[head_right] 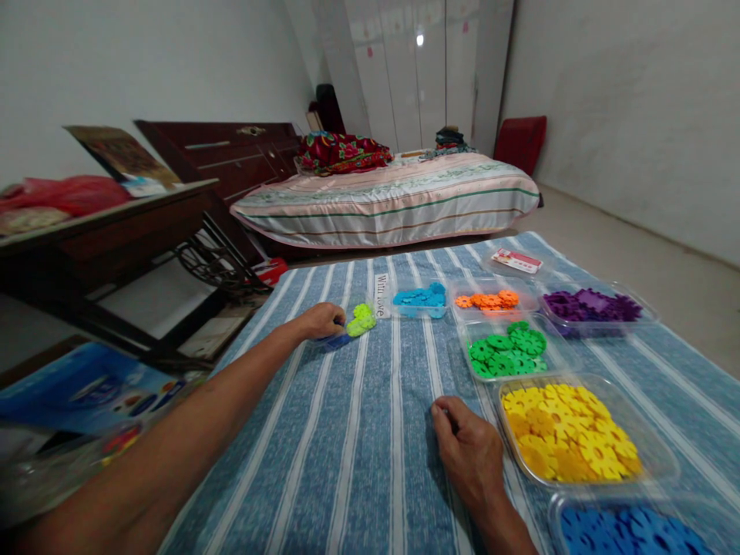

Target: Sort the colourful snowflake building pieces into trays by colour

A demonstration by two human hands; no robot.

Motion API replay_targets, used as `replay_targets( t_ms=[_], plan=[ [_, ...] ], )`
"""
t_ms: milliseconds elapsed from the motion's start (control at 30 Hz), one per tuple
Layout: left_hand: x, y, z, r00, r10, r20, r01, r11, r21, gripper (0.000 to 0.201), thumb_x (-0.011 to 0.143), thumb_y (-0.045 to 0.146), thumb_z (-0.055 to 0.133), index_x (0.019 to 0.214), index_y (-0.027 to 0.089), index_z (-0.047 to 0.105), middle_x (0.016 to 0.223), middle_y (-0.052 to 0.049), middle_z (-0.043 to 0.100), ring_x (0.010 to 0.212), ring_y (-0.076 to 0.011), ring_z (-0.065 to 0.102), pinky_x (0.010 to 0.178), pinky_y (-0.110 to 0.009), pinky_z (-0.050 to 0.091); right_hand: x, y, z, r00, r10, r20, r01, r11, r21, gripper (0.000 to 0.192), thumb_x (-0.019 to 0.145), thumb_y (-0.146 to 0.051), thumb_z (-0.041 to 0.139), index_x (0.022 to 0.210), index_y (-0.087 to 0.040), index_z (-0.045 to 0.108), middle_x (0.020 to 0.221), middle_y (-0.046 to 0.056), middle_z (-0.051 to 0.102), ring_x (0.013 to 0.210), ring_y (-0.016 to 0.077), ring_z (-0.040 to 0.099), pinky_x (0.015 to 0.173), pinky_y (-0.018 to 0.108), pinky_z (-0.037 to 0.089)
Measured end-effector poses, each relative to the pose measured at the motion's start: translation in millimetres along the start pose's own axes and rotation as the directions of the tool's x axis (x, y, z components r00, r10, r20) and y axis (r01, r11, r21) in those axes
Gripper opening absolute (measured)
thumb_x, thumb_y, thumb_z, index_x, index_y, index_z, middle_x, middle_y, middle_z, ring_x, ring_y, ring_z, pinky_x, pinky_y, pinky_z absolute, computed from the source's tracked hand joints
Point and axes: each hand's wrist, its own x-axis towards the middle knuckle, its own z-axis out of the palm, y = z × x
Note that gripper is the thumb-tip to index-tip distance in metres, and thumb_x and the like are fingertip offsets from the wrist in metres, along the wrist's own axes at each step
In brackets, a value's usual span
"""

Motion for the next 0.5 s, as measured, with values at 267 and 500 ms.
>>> replay_targets(
  t_ms=[267, 500],
  plan=[
    [-2.3, 2.7, 4.0, 1.0, 0.012, -0.015, -0.013, 0.993, -0.114, 0.008, 0.059, 0.025, 0.065, 0.056, 0.019, 0.07, 0.052, 0.003, 0.057, 0.056, -0.0118, 0.051, 0.055, -0.021, 0.035, -0.1, 0.3, -0.9, 0.999, 0.023, 0.032, -0.022, 1.0, -0.02, 0.038, 0.086, -0.051, 0.045, 0.085, -0.022, 0.069, 0.07, 0.003, 0.069, 0.064, 0.0202, 0.065, 0.063, 0.029, 0.047],
    [0.2, 3.4, 8.2, 0.999, 0.014, -0.038, -0.024, 0.954, -0.3, 0.011, 0.054, 0.025, 0.069, 0.051, 0.015, 0.068, 0.041, 0.003, 0.049, 0.053, -0.0137, 0.051, 0.055, -0.022, 0.039, 0.0, -0.4, -1.1, 0.999, 0.037, 0.039, -0.037, 0.999, -0.015, 0.037, 0.086, -0.051, 0.045, 0.085, -0.022, 0.07, 0.071, 0.003, 0.069, 0.066, 0.0201, 0.065, 0.065, 0.029, 0.047]
  ],
)
